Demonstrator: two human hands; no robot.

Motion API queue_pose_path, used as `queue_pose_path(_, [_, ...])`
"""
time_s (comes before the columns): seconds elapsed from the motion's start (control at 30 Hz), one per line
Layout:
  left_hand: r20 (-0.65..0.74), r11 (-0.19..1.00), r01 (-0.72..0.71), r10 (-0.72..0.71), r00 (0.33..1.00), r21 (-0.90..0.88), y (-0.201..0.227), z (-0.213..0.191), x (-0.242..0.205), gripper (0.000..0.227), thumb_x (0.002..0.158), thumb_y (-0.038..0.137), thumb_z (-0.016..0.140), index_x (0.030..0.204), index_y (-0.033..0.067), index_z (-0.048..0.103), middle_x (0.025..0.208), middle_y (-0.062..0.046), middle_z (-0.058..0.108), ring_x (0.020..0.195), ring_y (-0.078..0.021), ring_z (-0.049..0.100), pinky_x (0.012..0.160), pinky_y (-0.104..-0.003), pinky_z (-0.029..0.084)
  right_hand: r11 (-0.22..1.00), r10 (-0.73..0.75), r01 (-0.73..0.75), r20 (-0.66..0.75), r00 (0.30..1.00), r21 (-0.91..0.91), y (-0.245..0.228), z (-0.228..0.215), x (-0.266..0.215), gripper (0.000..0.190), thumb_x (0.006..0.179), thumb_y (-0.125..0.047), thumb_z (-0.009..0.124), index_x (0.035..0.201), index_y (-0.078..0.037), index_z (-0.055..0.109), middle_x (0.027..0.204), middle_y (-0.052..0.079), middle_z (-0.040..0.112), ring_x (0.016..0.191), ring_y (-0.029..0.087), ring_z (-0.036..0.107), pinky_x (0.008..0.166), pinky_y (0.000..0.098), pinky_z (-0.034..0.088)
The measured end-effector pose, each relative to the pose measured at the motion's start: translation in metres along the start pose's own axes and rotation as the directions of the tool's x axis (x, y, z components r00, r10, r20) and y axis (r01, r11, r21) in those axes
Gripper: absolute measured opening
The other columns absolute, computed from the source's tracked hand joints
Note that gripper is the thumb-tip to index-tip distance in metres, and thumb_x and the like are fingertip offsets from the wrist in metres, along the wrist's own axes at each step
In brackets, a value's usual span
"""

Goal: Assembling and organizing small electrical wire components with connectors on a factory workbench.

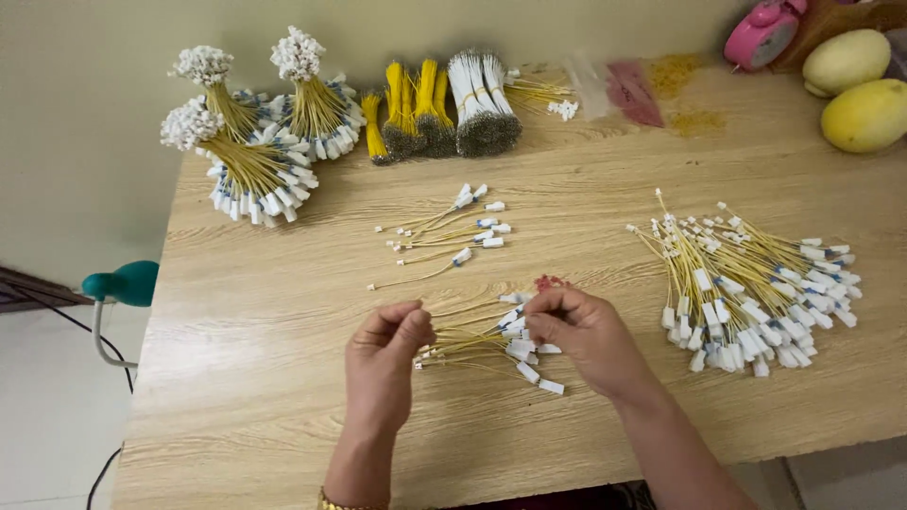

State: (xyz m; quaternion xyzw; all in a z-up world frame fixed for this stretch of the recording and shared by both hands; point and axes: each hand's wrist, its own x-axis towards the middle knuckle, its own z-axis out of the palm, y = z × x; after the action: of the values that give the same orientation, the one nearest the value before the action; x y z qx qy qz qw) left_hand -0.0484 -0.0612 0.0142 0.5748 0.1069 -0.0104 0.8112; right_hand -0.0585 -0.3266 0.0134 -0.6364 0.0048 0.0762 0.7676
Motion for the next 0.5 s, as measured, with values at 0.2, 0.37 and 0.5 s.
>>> queue_pose_path(0.2, [0.022, 0.998, -0.005, 0.006, 1.000, -0.060, -0.005, 0.009, -0.010, 0.016, 0.093, 0.007, 0.072, 0.107, -0.0011, 0.074, 0.090, -0.008, 0.073, 0.080, -0.0157, 0.068, 0.076, -0.031, 0.059, 1.000, -0.007, 0.005, 0.054, 0.999, 0.025, -0.015, 0.026, -0.003, 0.006, 0.094, -0.004, 0.068, 0.097, 0.001, 0.070, 0.086, 0.006, 0.070, 0.078, 0.014, 0.067, 0.073, 0.0285, 0.058])
queue_pose_path(0.37, [0.044, 0.983, 0.066, -0.059, 0.997, -0.170, -0.011, 0.010, -0.015, 0.019, 0.094, 0.007, 0.070, 0.110, -0.0015, 0.074, 0.091, -0.008, 0.073, 0.081, -0.0163, 0.069, 0.077, -0.031, 0.058, 0.985, -0.067, 0.051, 0.092, 0.993, 0.167, -0.022, 0.037, -0.008, 0.006, 0.097, -0.004, 0.067, 0.101, 0.001, 0.066, 0.088, 0.005, 0.066, 0.079, 0.014, 0.065, 0.072, 0.0278, 0.055])
queue_pose_path(0.5, [0.099, 0.960, 0.123, -0.100, 0.990, -0.253, -0.009, 0.013, -0.019, 0.020, 0.095, 0.008, 0.068, 0.112, -0.0017, 0.073, 0.092, -0.009, 0.073, 0.084, -0.0166, 0.068, 0.078, -0.031, 0.057, 0.979, -0.063, 0.041, 0.104, 0.993, 0.201, -0.019, 0.040, -0.008, 0.008, 0.098, -0.006, 0.070, 0.098, 0.001, 0.065, 0.087, 0.004, 0.066, 0.078, 0.013, 0.064, 0.069, 0.0273, 0.053])
